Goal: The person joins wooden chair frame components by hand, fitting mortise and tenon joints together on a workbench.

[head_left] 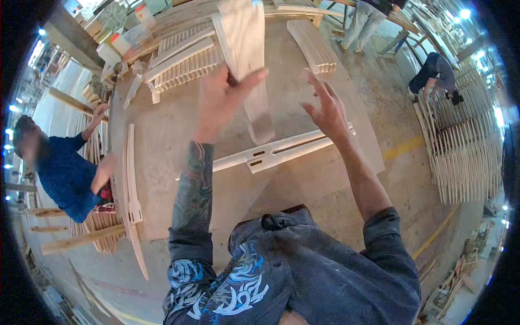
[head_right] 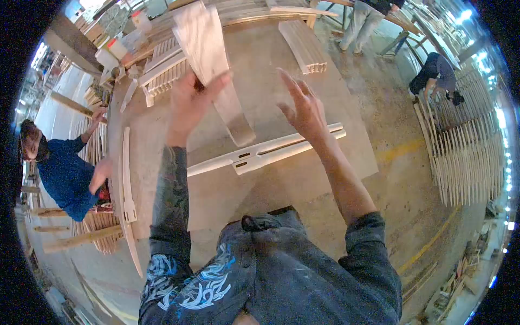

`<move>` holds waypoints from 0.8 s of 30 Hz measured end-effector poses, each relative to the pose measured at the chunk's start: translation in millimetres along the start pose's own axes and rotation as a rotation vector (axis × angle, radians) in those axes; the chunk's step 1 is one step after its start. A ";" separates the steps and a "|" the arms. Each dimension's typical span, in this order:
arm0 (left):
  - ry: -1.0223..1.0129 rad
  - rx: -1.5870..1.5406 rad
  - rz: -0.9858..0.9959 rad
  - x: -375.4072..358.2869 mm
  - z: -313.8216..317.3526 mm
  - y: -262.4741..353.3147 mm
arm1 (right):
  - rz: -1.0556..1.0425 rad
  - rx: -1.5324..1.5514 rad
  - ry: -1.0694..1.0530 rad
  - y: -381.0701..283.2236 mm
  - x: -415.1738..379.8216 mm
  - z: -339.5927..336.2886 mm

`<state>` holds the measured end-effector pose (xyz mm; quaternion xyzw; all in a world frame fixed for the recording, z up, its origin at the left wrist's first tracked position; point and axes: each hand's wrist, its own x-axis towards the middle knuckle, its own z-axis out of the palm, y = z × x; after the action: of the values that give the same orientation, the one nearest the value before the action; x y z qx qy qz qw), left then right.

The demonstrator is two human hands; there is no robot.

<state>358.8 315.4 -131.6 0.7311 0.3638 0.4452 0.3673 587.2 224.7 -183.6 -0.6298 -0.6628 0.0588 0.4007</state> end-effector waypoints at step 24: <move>-0.184 0.363 -0.214 -173.4 26.2 -186.1 | 0.268 0.579 -0.641 34.5 -28.8 99.6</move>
<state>286.0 247.5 -367.1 0.7799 0.4785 0.2625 0.3064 550.9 248.7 -283.8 -0.5220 -0.6223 0.4854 0.3235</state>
